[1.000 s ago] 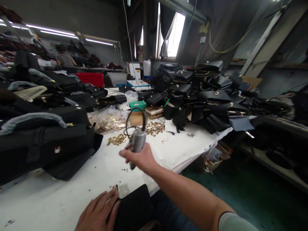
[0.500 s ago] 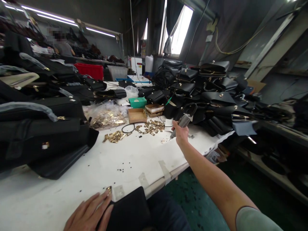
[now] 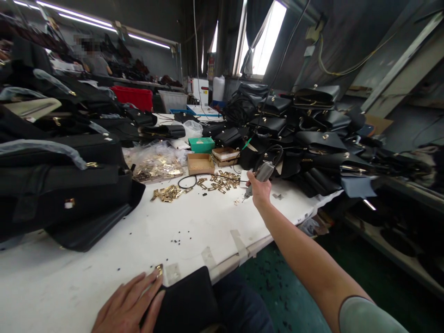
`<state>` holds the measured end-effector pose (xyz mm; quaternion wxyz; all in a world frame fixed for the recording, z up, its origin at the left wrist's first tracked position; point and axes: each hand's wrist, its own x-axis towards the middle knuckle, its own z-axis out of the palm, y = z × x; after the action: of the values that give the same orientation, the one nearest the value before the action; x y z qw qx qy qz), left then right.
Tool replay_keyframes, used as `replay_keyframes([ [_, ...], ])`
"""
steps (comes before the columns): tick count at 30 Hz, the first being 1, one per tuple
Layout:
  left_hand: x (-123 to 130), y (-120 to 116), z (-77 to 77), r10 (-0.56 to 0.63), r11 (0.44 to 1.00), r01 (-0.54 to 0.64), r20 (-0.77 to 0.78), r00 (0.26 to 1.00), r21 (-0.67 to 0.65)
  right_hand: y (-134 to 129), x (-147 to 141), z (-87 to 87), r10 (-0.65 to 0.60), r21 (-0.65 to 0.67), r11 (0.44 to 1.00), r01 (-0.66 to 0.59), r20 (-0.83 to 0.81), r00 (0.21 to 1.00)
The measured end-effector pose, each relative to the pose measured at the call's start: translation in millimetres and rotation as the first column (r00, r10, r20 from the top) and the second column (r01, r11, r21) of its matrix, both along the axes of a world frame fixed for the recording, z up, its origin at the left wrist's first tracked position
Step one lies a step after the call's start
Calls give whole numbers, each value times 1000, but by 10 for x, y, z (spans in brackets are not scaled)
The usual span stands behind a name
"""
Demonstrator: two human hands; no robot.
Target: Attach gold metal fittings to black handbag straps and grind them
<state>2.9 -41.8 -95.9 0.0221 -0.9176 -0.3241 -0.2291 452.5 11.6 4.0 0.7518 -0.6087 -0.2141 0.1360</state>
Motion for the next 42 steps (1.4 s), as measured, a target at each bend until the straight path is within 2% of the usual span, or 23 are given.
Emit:
replay_keyframes([
  [5, 110, -108, 176, 98, 995, -98, 47, 994, -19, -68, -378, 143, 99, 59, 993, -98, -17, 995],
  [8, 179, -190, 313, 138, 989, -135, 45, 989, -55, -147, -789, 209, 228, 91, 970, -225, -33, 973],
  [13, 238, -313, 494, 194, 959, -184, 27, 981, -215, -287, -1607, 246, 432, 111, 900, -421, -121, 894],
  [17, 257, -365, 536, 263, 919, -229, 67, 962, -319, -368, -2183, 201, 542, 100, 840, -533, -158, 825],
  [21, 255, -387, 512, 320, 889, -254, 119, 940, -380, -432, -2547, 129, 606, 60, 794, -605, -153, 780],
  [29, 239, -387, 479, 317, 874, -238, 127, 940, -424, -487, -2719, 65, 648, -66, 752, -656, -107, 754],
  [37, 239, -389, 486, 317, 878, -239, 129, 940, -415, -481, -2764, 11, 657, -68, 741, -668, -130, 742],
  [42, 235, -392, 492, 309, 877, -227, 135, 941, -424, -470, -2740, 21, 642, -59, 759, -648, -97, 761],
])
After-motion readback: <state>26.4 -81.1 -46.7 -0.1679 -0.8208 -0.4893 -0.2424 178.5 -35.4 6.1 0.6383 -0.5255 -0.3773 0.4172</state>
